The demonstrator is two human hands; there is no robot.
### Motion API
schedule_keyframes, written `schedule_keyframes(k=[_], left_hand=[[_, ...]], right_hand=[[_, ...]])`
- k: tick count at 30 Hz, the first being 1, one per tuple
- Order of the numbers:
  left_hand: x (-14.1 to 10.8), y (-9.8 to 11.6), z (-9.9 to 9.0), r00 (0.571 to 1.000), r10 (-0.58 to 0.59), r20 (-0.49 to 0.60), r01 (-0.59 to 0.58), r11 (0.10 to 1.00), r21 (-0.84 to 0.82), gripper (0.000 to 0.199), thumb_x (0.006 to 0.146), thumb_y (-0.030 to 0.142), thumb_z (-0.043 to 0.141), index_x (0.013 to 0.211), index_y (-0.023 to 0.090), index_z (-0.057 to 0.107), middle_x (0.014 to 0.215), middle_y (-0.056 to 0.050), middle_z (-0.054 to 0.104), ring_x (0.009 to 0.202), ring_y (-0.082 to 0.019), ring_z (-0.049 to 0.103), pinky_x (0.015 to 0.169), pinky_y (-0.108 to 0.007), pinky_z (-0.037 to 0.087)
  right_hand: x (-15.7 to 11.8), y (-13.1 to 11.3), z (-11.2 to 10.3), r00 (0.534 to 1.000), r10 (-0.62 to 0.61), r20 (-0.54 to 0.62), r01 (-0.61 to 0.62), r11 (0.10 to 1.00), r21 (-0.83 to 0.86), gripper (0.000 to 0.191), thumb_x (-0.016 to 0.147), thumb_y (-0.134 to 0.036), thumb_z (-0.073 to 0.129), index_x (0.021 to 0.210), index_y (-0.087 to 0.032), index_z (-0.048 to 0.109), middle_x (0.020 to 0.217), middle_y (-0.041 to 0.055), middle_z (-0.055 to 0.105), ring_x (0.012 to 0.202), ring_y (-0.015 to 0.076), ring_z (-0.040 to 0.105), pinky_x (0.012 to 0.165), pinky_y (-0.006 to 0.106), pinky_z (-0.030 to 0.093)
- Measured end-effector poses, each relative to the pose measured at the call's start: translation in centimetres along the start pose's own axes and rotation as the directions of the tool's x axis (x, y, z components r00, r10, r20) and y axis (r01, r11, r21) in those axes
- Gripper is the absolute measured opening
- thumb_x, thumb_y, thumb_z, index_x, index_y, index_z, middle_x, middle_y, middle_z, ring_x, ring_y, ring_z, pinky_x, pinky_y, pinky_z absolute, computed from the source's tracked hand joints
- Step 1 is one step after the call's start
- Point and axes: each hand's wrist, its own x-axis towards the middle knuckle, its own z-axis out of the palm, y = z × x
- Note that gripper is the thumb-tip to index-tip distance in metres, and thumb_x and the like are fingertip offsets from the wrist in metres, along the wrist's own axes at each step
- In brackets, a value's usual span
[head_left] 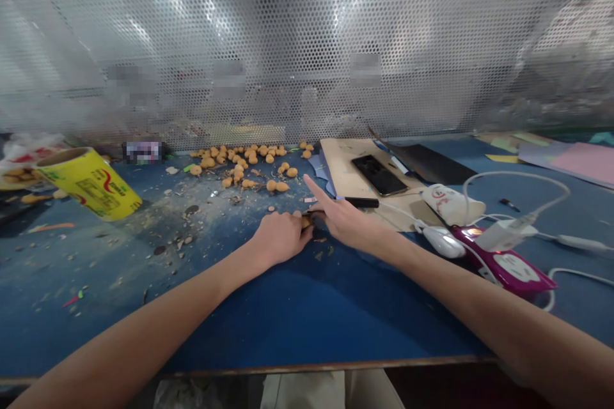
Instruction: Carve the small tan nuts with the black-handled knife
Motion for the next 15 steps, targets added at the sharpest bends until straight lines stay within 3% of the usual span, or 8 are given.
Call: schedule_keyframes(k=[3,7,15], left_hand=[[-0.1,0.1,-0.1,1.0,-0.029,0.008,0.029,1.0,-0.007,0.047,0.095,0.045,0.031,0.098,0.01,0.062,0.08,-0.016,0.07,0.078,-0.032,0.07,0.072,-0.044,0.053],[-0.2,0.2,-0.2,0.999,-0.047,0.022,0.047,0.999,-0.016,0.047,0.095,0.045,0.032,0.098,0.01,0.062,0.078,-0.016,0.069,0.077,-0.034,0.07,0.065,-0.043,0.053],[0.0,0.2,-0.1,1.0,0.012,0.013,-0.012,1.0,-0.005,0.049,0.096,0.043,0.029,0.098,0.01,0.065,0.087,-0.015,0.069,0.078,-0.031,0.069,0.071,-0.042,0.053]], right_hand=[[-0.3,-0.2,-0.6,1.0,-0.015,-0.012,0.015,1.0,-0.017,0.076,0.086,-0.007,0.035,0.155,-0.015,0.004,0.121,0.0151,0.066,0.079,0.0208,0.067,0.074,0.034,0.055],[-0.5,-0.3,-0.5,0.999,0.002,-0.033,-0.003,1.0,-0.027,0.08,0.084,-0.005,0.035,0.154,-0.012,-0.004,0.109,0.0136,0.071,0.078,0.0219,0.066,0.07,0.034,0.054],[-0.2,-0.1,0.2,0.998,-0.01,-0.057,0.007,0.999,-0.05,0.083,0.08,-0.001,0.035,0.154,-0.011,-0.002,0.113,0.0164,0.069,0.073,0.0198,0.065,0.067,0.03,0.052]])
